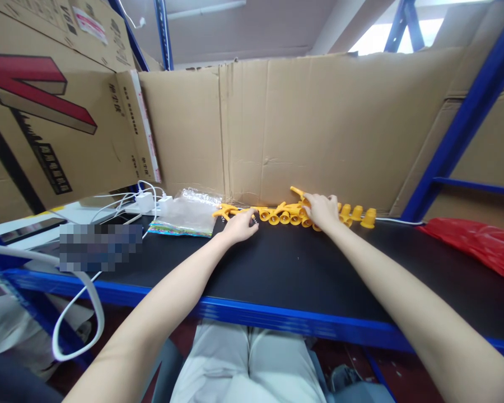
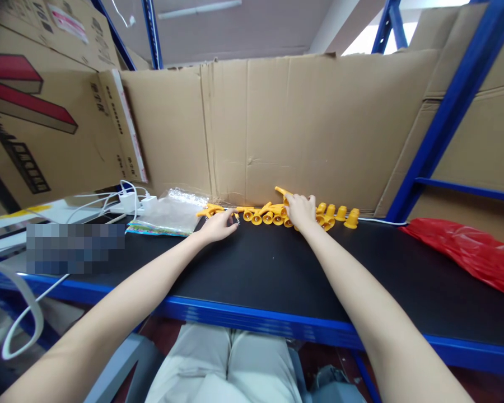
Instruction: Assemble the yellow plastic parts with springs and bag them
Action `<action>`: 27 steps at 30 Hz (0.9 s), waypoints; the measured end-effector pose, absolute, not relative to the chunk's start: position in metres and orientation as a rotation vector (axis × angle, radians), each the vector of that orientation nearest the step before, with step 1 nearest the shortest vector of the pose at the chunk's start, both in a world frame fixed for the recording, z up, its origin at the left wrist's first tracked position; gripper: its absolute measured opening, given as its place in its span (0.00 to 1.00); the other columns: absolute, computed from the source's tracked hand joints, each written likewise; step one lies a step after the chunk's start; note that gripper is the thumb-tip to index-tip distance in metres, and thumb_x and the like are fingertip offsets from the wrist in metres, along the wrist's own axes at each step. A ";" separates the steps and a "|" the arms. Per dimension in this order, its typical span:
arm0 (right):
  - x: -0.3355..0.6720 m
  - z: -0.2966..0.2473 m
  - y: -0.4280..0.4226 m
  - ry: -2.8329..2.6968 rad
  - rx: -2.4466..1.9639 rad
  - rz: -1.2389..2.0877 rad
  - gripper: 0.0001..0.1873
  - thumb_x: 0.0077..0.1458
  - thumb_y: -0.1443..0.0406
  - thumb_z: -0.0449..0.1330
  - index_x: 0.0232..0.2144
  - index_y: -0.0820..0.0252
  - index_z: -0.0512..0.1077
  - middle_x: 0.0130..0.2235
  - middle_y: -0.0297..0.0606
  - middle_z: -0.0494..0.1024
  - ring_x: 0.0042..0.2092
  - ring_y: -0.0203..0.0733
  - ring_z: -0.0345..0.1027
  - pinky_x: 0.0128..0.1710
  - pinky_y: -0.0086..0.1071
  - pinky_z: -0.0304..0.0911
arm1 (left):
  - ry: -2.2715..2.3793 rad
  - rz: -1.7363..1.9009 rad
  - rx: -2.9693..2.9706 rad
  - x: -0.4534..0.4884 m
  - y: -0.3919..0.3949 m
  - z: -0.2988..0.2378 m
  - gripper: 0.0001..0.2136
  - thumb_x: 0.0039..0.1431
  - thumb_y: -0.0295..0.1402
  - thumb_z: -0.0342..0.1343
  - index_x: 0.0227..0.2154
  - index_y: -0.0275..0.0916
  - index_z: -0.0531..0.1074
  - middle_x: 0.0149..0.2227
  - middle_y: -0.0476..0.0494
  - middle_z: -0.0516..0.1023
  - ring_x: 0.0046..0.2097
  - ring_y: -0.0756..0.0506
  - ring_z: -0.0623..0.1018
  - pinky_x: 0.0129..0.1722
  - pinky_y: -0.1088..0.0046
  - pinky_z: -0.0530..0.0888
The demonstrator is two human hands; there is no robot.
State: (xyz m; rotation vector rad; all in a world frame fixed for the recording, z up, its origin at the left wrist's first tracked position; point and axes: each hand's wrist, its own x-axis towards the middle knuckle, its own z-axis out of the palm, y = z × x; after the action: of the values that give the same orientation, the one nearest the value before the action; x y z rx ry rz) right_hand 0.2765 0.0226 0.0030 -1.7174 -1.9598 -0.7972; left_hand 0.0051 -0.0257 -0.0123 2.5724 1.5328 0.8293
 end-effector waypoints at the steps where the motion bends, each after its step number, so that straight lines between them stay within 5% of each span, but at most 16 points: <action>1: 0.276 0.004 0.023 -1.963 -1.756 -0.777 0.19 0.55 0.65 0.52 0.49 0.59 0.68 0.43 0.46 0.75 0.43 0.47 0.65 0.45 0.44 0.48 | 1.530 0.827 2.573 0.005 -0.026 -0.012 0.18 0.55 0.36 0.50 0.49 0.39 0.64 0.35 0.45 0.76 0.39 0.44 0.75 0.35 0.71 0.70; 5: 0.274 0.007 0.024 -2.021 -1.884 -0.663 0.17 0.52 0.62 0.54 0.45 0.56 0.72 0.44 0.45 0.75 0.47 0.50 0.64 0.48 0.51 0.47 | 1.532 0.810 2.568 0.005 -0.026 -0.012 0.18 0.55 0.35 0.50 0.49 0.39 0.64 0.34 0.45 0.76 0.38 0.45 0.75 0.35 0.72 0.70; 13: 0.283 0.027 0.027 -1.957 -1.809 -0.303 0.28 0.54 0.56 0.54 0.56 0.57 0.63 0.57 0.47 0.65 0.57 0.54 0.55 0.55 0.62 0.39 | 1.775 0.863 2.587 -0.004 -0.016 -0.012 0.15 0.54 0.25 0.45 0.43 0.37 0.70 0.42 0.39 0.74 0.46 0.43 0.73 0.44 0.68 0.69; 19: 0.327 0.029 0.025 -1.569 -1.535 -0.385 0.21 0.53 0.61 0.51 0.49 0.61 0.69 0.50 0.47 0.71 0.53 0.50 0.62 0.52 0.47 0.52 | 2.156 0.706 2.419 -0.018 -0.007 -0.017 0.18 0.51 0.25 0.47 0.46 0.39 0.68 0.50 0.35 0.69 0.53 0.38 0.67 0.48 0.61 0.67; 27: 0.391 -0.022 0.007 -1.217 -1.650 -0.399 0.16 0.48 0.69 0.48 0.37 0.63 0.72 0.42 0.50 0.75 0.44 0.47 0.66 0.45 0.37 0.57 | 2.075 0.522 2.349 -0.026 0.005 -0.030 0.19 0.59 0.31 0.41 0.51 0.44 0.67 0.53 0.36 0.68 0.57 0.36 0.64 0.54 0.50 0.59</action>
State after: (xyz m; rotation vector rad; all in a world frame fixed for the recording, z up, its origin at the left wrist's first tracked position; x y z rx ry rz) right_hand 0.3913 0.0072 -0.0224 -1.6499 -1.2175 -0.3989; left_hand -0.0261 0.0052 -0.0296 2.3490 2.0745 0.5216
